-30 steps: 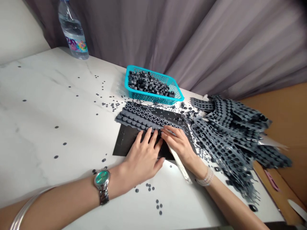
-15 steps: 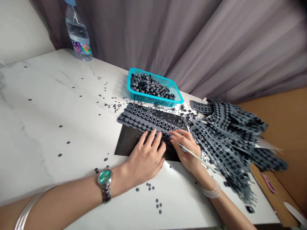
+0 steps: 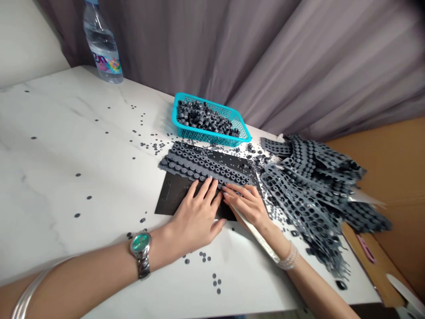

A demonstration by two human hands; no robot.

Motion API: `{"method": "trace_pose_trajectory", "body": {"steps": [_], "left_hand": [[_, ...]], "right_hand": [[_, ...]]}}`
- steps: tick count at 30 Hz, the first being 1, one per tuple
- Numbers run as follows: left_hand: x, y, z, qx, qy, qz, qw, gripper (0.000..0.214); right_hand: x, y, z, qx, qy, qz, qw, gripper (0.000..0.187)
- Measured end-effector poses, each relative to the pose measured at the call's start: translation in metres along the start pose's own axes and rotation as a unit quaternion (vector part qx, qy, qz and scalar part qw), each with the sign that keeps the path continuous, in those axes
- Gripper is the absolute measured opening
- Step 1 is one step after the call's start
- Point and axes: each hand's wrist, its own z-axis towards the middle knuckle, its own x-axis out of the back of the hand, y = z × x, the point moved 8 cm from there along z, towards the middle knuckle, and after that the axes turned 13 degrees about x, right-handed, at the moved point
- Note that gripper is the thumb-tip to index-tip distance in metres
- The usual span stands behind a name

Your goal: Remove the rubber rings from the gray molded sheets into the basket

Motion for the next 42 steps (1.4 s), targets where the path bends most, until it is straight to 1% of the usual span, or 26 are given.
{"method": "trace_pose_trajectory", "body": {"steps": [5,12,15,19,21,23,25,26,28,31,35,42], "left_hand": [[-0.001,0.000,-0.001,-0.002,-0.003,-0.004,1.000,0.057],[-0.002,-0.002,-0.001,-0.001,0.004,-0.010,1.000,0.058],[-0.002,-0.001,-0.002,-0.002,0.002,-0.011,1.000,0.058],[-0.002,-0.001,-0.001,0.001,-0.005,-0.010,1.000,0.059],[-0.002,-0.002,0.000,0.005,-0.006,-0.011,1.000,0.060],[-0.001,-0.002,0.000,0.007,-0.007,-0.014,1.000,0.061],[-0.001,-0.003,0.000,0.008,-0.007,-0.017,1.000,0.060],[-0.001,-0.003,0.000,0.009,-0.007,-0.018,1.000,0.060],[-0.002,-0.003,0.000,0.010,-0.009,-0.018,1.000,0.060],[-0.002,-0.002,0.000,0.011,-0.013,-0.018,1.000,0.061],[0.000,-0.001,0.000,0.009,-0.012,-0.017,1.000,0.061],[-0.001,-0.002,0.000,0.007,-0.014,-0.016,1.000,0.060]], "right_hand": [[-0.004,0.001,-0.002,0.012,-0.027,-0.027,0.999,0.021],[-0.009,0.007,-0.004,0.013,-0.043,-0.011,0.999,0.021],[-0.006,0.004,0.001,0.030,-0.048,-0.013,0.998,0.021],[-0.001,-0.001,0.015,0.068,-0.061,-0.016,0.996,0.022],[0.002,0.002,0.023,0.074,-0.050,-0.026,0.996,0.024],[0.007,0.011,0.029,0.054,-0.010,-0.041,0.998,0.025],[0.013,0.022,0.032,0.010,0.040,-0.045,0.998,0.025],[0.014,0.026,0.031,-0.011,0.057,-0.037,0.998,0.024],[0.013,0.028,0.027,-0.036,0.072,-0.005,0.997,0.022],[0.010,0.020,0.014,-0.046,0.071,0.037,0.996,0.022],[0.007,0.012,-0.003,-0.053,0.054,0.041,0.996,0.021],[0.000,0.013,0.002,-0.034,0.022,0.024,0.999,0.018]]}}
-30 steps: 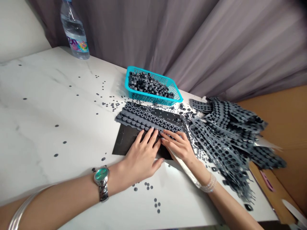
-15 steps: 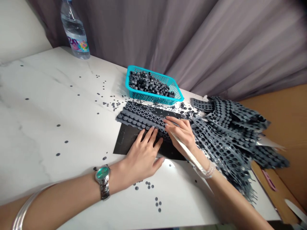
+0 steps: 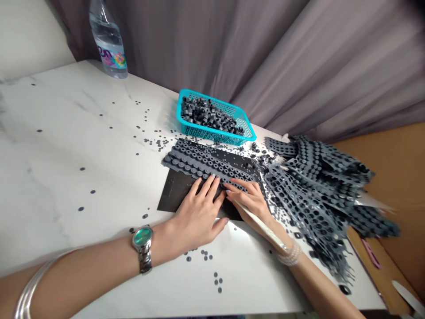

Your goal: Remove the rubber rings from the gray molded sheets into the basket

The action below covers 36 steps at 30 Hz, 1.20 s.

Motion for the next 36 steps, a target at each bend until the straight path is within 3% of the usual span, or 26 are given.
{"method": "trace_pose_trajectory", "body": {"steps": [8,12,17,22,25,28,34,36], "left_hand": [[0.000,0.001,0.000,0.000,-0.003,-0.002,1.000,0.060],[0.001,0.000,0.000,0.001,0.003,0.002,1.000,0.062],[0.000,0.000,0.000,0.002,0.010,-0.002,1.000,0.061],[0.003,0.004,-0.002,-0.023,0.039,0.007,0.999,0.057],[0.011,0.006,0.000,-0.041,0.067,0.010,0.997,0.040],[0.016,-0.004,0.009,-0.019,0.080,0.011,0.997,0.032],[0.015,-0.042,0.031,0.071,0.080,0.070,0.992,0.052],[0.014,-0.055,0.037,0.081,0.061,0.087,0.991,0.056]], "right_hand": [[-0.004,-0.007,0.009,0.073,-0.066,-0.021,0.995,0.024],[-0.003,-0.006,0.018,0.078,-0.062,-0.080,0.992,0.025],[0.005,0.008,0.029,0.003,0.039,-0.055,0.998,0.019],[0.011,0.013,0.014,-0.071,0.051,0.043,0.995,0.016],[0.016,0.016,-0.010,-0.139,0.057,0.075,0.986,0.016],[0.017,0.016,-0.030,-0.176,0.046,0.076,0.980,0.016],[0.007,0.008,-0.032,-0.108,-0.055,0.054,0.991,0.024],[0.007,0.008,-0.032,-0.105,-0.059,0.055,0.991,0.024]]}}
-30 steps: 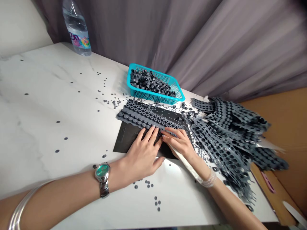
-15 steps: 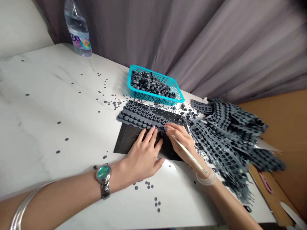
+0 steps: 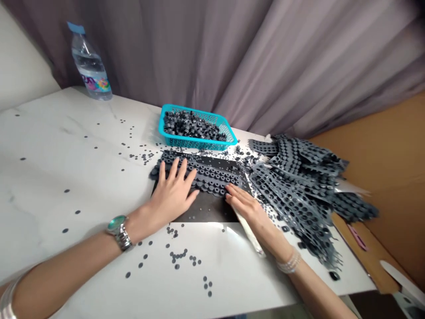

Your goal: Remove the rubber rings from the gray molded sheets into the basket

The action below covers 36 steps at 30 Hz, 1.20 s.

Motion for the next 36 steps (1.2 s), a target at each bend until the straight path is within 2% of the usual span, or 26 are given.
{"method": "trace_pose_trajectory", "body": {"steps": [2,4,5,7,10,13,18,22,25,28,32,36], "left_hand": [[-0.004,-0.013,0.007,0.000,-0.035,0.007,0.999,0.063],[-0.007,-0.029,0.013,0.006,-0.074,0.012,0.997,0.072],[-0.008,-0.037,0.017,0.012,-0.089,0.016,0.996,0.074],[-0.010,-0.049,0.023,0.014,-0.113,0.015,0.993,0.072],[-0.009,-0.053,0.030,-0.013,-0.113,0.001,0.994,0.060],[-0.003,-0.047,0.033,-0.062,-0.085,-0.021,0.994,0.047],[0.005,-0.040,0.032,-0.110,-0.054,-0.057,0.991,0.040],[0.019,-0.044,0.029,-0.063,-0.051,-0.071,0.994,0.041],[0.035,-0.044,0.017,-0.026,-0.071,-0.073,0.994,0.039],[0.050,-0.037,0.001,-0.013,-0.084,-0.051,0.995,0.037],[0.061,-0.025,-0.007,0.019,-0.043,0.039,0.998,0.038],[0.049,0.015,-0.002,-0.108,-0.038,-0.002,0.993,0.036]], "right_hand": [[0.009,0.006,-0.002,-0.046,0.050,0.009,0.998,0.019],[0.022,0.020,-0.011,-0.146,0.126,0.038,0.980,0.015],[0.027,0.028,-0.018,-0.204,0.157,0.065,0.964,0.015],[0.027,0.043,-0.028,-0.299,0.180,0.149,0.925,0.023],[0.016,0.054,-0.028,-0.359,0.184,0.285,0.870,0.030],[0.013,0.063,-0.016,-0.355,0.215,0.313,0.854,0.031],[0.015,0.082,0.007,-0.319,0.274,0.251,0.872,0.031],[0.025,0.097,0.028,-0.277,0.293,0.238,0.883,0.029],[0.032,0.106,0.039,-0.253,0.293,0.244,0.889,0.029],[0.037,0.114,0.033,-0.267,0.306,0.236,0.883,0.030],[0.032,0.112,0.011,-0.299,0.323,0.235,0.867,0.033],[0.014,0.096,0.001,-0.309,0.299,0.290,0.855,0.032]]}}
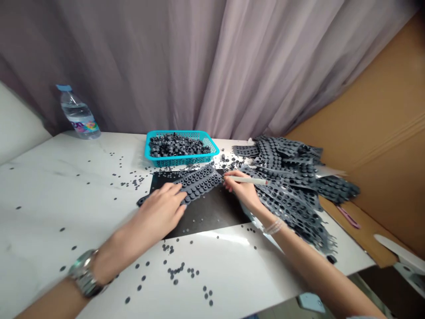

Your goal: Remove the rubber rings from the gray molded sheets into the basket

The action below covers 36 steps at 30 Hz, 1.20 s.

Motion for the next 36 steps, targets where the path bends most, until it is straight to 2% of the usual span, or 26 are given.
{"method": "trace_pose_trajectory", "body": {"steps": [3,7,9,11,14,18,22,24,26,36], "left_hand": [[-0.018,0.020,0.012,-0.069,-0.006,-0.030,0.997,0.036],[-0.040,0.027,0.016,-0.093,0.011,-0.019,0.995,0.037],[-0.046,0.027,0.012,-0.096,0.035,-0.009,0.995,0.039],[-0.050,0.027,0.007,-0.096,0.057,-0.003,0.994,0.041],[-0.053,0.028,0.004,-0.088,0.061,-0.006,0.994,0.043],[-0.053,0.031,0.005,-0.081,0.056,-0.019,0.995,0.040],[-0.053,0.030,0.005,-0.063,0.059,-0.024,0.996,0.039],[-0.054,0.030,0.006,-0.057,0.056,-0.026,0.996,0.039],[-0.054,0.030,0.005,-0.056,0.053,-0.027,0.997,0.040],[-0.054,0.030,0.004,-0.062,0.053,-0.009,0.997,0.045]], "right_hand": [[-0.010,0.000,-0.010,-0.015,-0.024,0.015,1.000,0.033],[-0.023,-0.005,-0.017,-0.035,-0.055,0.026,0.998,0.039],[-0.029,-0.011,-0.019,-0.021,-0.073,-0.014,0.997,0.038],[-0.035,-0.022,-0.022,0.028,-0.092,-0.101,0.990,0.033],[-0.047,-0.039,-0.030,0.140,-0.126,-0.220,0.957,0.024],[-0.058,-0.057,-0.044,0.290,-0.152,-0.253,0.911,0.025],[-0.065,-0.069,-0.053,0.407,-0.192,-0.300,0.841,0.029],[-0.071,-0.069,-0.055,0.431,-0.222,-0.325,0.812,0.030],[-0.075,-0.069,-0.057,0.442,-0.243,-0.340,0.794,0.030],[-0.079,-0.069,-0.056,0.454,-0.277,-0.372,0.760,0.023]]}}
